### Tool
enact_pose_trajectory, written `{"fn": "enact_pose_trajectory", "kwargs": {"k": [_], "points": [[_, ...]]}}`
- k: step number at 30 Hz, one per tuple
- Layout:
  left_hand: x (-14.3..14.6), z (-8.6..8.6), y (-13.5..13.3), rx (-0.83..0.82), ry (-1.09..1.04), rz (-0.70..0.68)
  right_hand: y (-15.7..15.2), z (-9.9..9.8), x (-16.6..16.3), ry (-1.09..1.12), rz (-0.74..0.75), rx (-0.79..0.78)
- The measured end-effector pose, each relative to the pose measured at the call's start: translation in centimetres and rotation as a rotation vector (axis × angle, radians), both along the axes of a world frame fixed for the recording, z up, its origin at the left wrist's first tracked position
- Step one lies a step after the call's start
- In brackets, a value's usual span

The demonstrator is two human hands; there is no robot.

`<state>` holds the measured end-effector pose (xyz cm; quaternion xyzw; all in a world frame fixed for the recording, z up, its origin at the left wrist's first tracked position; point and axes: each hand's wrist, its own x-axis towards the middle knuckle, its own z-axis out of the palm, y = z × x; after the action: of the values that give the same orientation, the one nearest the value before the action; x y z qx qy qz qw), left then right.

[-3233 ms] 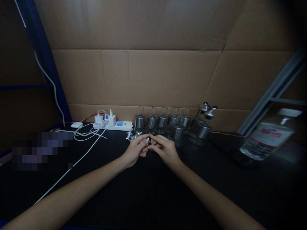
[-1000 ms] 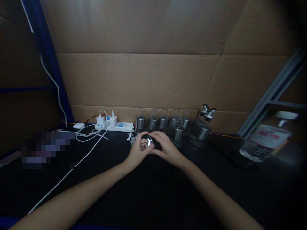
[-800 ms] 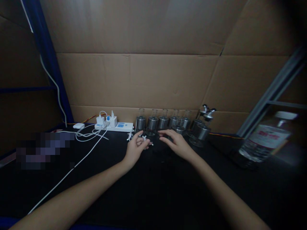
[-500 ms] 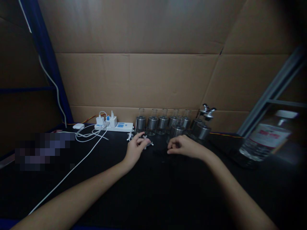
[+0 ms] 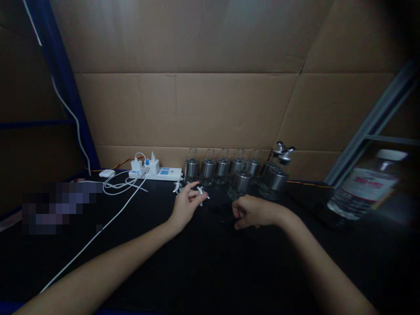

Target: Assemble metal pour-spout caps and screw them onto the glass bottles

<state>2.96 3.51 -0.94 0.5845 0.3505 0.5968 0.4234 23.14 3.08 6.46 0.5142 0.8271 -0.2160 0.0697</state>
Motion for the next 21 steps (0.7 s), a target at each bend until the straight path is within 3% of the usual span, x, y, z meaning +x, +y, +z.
{"fn": "enact_pose_trajectory", "kwargs": {"k": [9, 12, 21], "points": [[0.1, 0.1, 0.2, -0.003, -0.182, -0.012, -0.7, 0.7, -1.9, 0.495, 0.164, 0.179], [0.0, 0.0, 0.2, -0.018, -0.253, 0.002, -0.5, -0.4, -2.9, 0.614, 0.106, 0.204], [-0.2, 0.6, -0.4, -0.112, -0.355, 0.030, 0.9, -3.4, -4.2, 0.908, -0.049, 0.046]]}}
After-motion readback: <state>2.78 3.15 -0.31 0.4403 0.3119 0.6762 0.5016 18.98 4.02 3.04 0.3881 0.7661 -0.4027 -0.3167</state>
